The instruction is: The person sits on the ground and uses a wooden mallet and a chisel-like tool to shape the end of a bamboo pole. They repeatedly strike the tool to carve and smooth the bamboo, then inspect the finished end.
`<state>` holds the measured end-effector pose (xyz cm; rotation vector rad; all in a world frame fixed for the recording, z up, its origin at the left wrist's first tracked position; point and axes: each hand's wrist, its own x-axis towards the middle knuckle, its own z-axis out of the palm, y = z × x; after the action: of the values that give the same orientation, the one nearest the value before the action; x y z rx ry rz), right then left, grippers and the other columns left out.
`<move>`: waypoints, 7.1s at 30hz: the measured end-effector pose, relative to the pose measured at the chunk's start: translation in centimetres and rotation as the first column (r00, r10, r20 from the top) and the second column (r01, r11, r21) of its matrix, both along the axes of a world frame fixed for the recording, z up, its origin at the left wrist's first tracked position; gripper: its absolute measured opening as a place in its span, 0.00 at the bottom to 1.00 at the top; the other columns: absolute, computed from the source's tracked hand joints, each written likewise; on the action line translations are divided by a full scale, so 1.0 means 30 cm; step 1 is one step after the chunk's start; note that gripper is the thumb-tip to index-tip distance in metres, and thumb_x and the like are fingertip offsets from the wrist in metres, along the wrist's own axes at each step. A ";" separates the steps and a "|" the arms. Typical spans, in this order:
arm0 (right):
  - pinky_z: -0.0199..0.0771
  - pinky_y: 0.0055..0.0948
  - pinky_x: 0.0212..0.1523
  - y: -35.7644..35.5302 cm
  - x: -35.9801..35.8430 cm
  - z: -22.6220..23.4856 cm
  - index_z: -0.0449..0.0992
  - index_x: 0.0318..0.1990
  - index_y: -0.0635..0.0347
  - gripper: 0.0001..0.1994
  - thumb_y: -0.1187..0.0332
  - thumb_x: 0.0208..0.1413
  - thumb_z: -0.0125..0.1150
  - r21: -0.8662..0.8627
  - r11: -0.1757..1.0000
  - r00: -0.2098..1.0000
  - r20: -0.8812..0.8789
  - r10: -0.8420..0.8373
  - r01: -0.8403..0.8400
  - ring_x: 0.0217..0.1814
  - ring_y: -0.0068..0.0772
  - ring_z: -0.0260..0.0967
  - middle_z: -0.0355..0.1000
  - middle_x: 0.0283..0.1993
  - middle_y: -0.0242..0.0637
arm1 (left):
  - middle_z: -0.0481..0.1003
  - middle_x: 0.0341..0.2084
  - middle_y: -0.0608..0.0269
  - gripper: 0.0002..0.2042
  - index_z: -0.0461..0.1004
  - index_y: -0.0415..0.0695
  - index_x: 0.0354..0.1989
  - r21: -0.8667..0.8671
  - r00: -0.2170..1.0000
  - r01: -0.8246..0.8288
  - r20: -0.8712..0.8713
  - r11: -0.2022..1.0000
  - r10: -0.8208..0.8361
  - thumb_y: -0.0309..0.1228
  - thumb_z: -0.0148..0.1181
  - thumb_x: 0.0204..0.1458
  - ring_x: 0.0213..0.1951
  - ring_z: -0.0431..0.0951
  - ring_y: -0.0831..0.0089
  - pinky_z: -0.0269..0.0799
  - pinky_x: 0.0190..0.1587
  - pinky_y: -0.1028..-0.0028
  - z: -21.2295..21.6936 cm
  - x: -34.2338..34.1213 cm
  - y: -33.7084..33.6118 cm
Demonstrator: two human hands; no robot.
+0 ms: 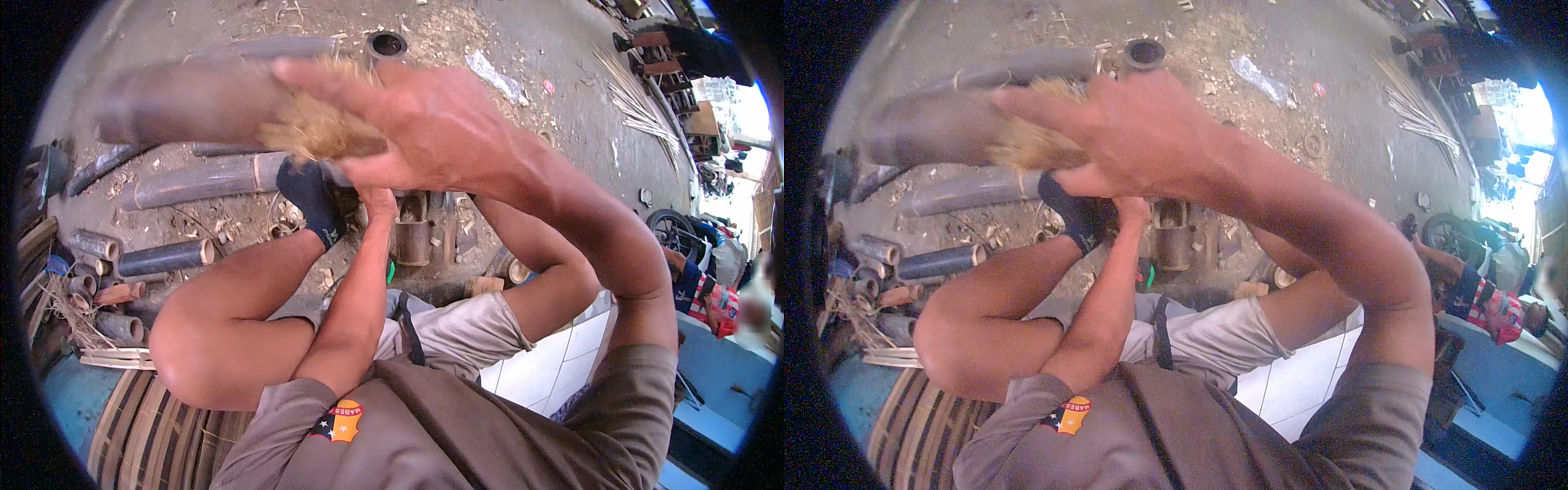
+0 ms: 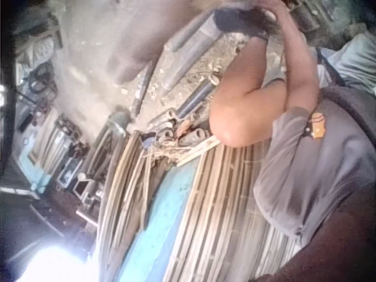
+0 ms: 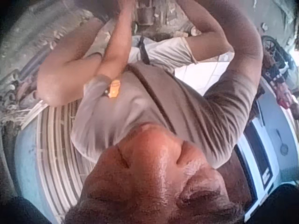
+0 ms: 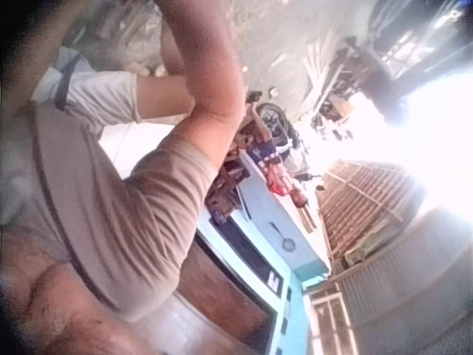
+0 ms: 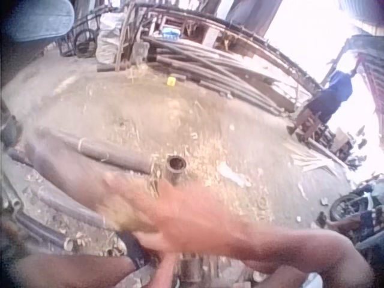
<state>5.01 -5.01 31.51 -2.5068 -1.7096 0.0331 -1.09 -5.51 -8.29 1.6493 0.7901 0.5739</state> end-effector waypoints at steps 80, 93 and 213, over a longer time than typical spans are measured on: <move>0.74 0.57 0.59 -1.176 0.170 -1.037 0.33 0.81 0.47 0.55 0.46 0.57 0.67 -0.394 0.034 -0.021 -0.134 -0.991 0.919 0.61 0.69 0.74 0.74 0.59 0.67 | 0.79 0.49 0.48 0.23 0.75 0.47 0.53 0.524 0.587 0.783 -0.800 0.337 -0.120 0.39 0.70 0.48 0.55 0.79 0.44 0.73 0.56 0.40 0.270 0.358 0.853; 0.74 0.54 0.44 -0.704 -0.106 -0.848 0.77 0.60 0.66 0.21 0.64 0.62 0.63 0.288 0.128 0.281 -0.585 -0.761 0.949 0.38 0.59 0.76 0.78 0.36 0.54 | 0.82 0.37 0.39 0.24 0.78 0.38 0.42 0.193 0.194 0.980 -0.882 0.045 -0.429 0.44 0.70 0.42 0.41 0.82 0.41 0.76 0.45 0.51 0.768 0.263 1.081; 0.84 0.38 0.29 -0.587 -0.302 -0.721 0.70 0.58 0.54 0.17 0.67 0.63 0.59 -0.262 0.019 -0.259 -0.934 0.245 0.965 0.29 0.40 0.80 0.74 0.31 0.38 | 0.76 0.51 0.55 0.49 0.70 0.50 0.66 0.460 0.419 0.884 -0.703 0.082 -0.575 0.63 0.77 0.35 0.60 0.74 0.53 0.66 0.63 0.53 0.320 0.061 0.194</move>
<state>-4.05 -22.63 9.89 -1.1799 0.5129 0.4530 0.75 0.32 1.30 2.7776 -0.3641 -0.2563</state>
